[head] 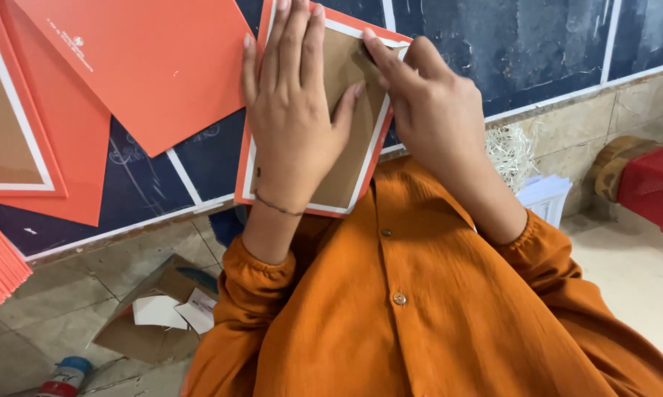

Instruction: The person trims the edges of rectangular orange paper sheets using a small blade. They hold the paper on a dark work surface, carefully scraping the blade along the borders to remove excess material, then flip the paper to work on other sides.

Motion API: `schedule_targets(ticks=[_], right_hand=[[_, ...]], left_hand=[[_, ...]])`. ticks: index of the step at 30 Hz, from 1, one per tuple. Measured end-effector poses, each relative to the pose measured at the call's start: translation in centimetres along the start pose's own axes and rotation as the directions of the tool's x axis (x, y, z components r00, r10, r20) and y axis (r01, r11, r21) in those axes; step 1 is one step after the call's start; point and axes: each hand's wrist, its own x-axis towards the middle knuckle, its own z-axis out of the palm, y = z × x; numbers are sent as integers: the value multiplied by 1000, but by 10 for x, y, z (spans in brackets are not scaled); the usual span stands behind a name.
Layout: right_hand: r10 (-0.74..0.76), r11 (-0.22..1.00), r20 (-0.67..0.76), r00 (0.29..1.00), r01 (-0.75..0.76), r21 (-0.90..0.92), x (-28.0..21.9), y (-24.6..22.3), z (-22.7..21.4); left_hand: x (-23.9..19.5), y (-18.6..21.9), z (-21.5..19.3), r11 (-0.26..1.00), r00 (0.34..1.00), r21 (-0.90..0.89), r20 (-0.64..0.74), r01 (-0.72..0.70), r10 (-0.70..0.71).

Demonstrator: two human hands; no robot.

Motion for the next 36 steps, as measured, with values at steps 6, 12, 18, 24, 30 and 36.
schedule_targets(ticks=[6, 12, 18, 24, 30, 36], right_hand=[[-70, 948, -146, 987, 20, -316, -5, -15, 15], [-23, 895, -158, 987, -50, -444, -2, -19, 26], [57, 959, -181, 982, -104, -263, 7, -13, 12], [51, 998, 13, 999, -51, 32, 14, -10, -10], [-73, 923, -152, 986, 9, -384, 3, -15, 17], [-64, 904, -172, 983, -16, -426, 6, -16, 26]], left_hand=[[-2, -14, 2, 984, 991, 135, 93, -113, 101], [-4, -15, 9, 994, 998, 108, 61, -22, 16], [-4, -13, 11, 989, 997, 143, 71, -27, 17], [-6, -13, 15, 1000, 1000, 16, -4, -17, 17], [-5, -13, 10, 999, 999, 53, 34, -2, 0], [-5, -15, 14, 1000, 1000, -23, 19, -18, 19]])
